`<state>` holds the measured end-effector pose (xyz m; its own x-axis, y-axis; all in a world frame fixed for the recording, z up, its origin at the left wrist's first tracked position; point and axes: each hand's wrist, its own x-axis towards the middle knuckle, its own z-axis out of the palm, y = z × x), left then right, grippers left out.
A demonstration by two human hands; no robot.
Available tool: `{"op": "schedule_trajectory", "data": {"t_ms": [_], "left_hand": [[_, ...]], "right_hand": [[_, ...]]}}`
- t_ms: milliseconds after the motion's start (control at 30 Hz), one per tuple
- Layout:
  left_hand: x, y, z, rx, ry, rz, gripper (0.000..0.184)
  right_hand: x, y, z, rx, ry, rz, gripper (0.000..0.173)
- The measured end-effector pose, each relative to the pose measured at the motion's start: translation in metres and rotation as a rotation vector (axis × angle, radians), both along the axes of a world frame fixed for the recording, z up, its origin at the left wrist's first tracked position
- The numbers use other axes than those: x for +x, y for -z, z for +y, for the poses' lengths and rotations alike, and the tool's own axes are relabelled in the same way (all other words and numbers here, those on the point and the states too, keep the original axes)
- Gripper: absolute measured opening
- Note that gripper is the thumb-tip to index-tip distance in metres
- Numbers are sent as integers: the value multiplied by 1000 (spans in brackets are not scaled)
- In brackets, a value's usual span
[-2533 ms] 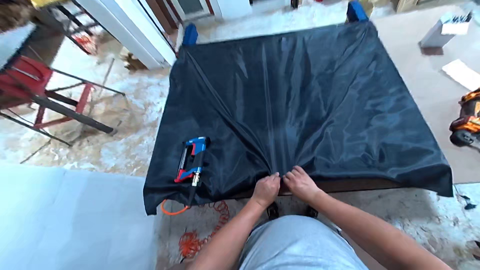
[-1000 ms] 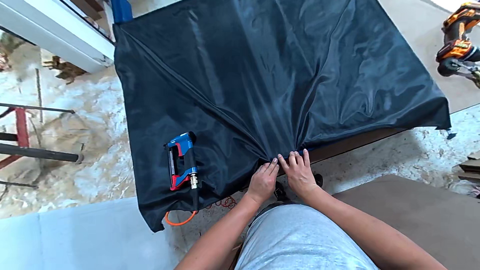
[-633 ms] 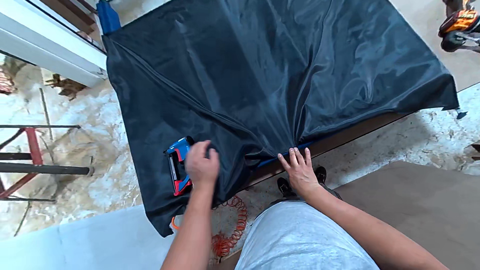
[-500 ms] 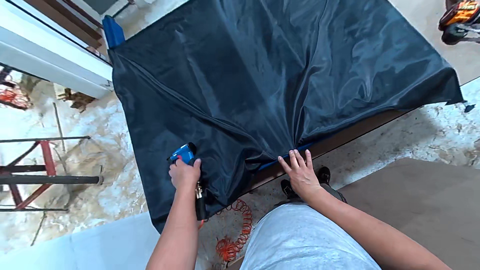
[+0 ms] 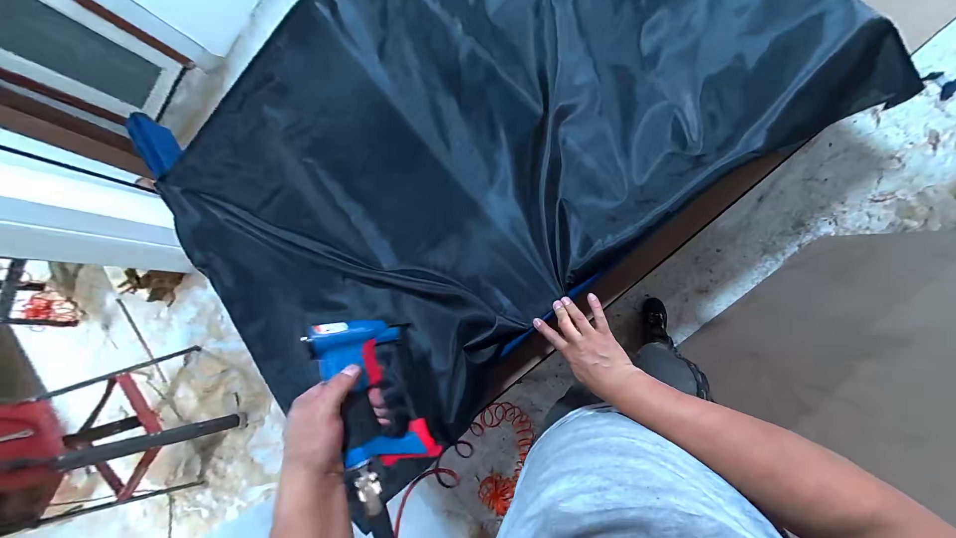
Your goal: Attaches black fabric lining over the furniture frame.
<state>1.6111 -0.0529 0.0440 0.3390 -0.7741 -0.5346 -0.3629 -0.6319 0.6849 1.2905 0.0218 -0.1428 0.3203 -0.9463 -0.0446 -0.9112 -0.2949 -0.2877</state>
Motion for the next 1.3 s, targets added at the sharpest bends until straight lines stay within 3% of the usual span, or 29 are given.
{"op": "schedule_trajectory", "data": {"t_ms": [100, 200, 267, 400, 600, 767, 967, 1067, 1133, 1200, 1300], "left_hand": [[-78, -1, 21, 14, 119, 160, 35], [-123, 33, 29, 95, 176, 210, 34], [-144, 52, 33, 149, 148, 215, 33], [-174, 59, 45, 159, 20, 185, 30], [-210, 58, 51, 165, -66, 59, 33], [-246, 60, 54, 189, -102, -49, 34], [-258, 52, 57, 210, -291, 44, 38], [-250, 46, 69, 62, -385, 38, 44], [-239, 39, 83, -49, -370, 0, 41], [-223, 38, 88, -161, -267, -62, 36], [-194, 53, 76, -201, -115, -340, 58]], "right_hand": [[-1, 0, -2, 15, -22, -14, 86], [-5, 0, -2, 22, -50, 27, 83], [-8, -7, -5, 18, -63, 40, 73], [-14, 0, -8, 4, -144, 55, 62], [-26, 1, -18, -11, -270, 88, 55], [-39, -3, -29, -26, -375, 118, 39], [-64, -4, -38, 31, -527, -30, 52], [-117, -8, -51, 128, -504, -309, 64], [-171, -18, -53, 203, -386, -420, 55], [-237, -26, -60, 235, -170, -446, 40], [-350, -30, -67, 221, 261, -405, 28]]}}
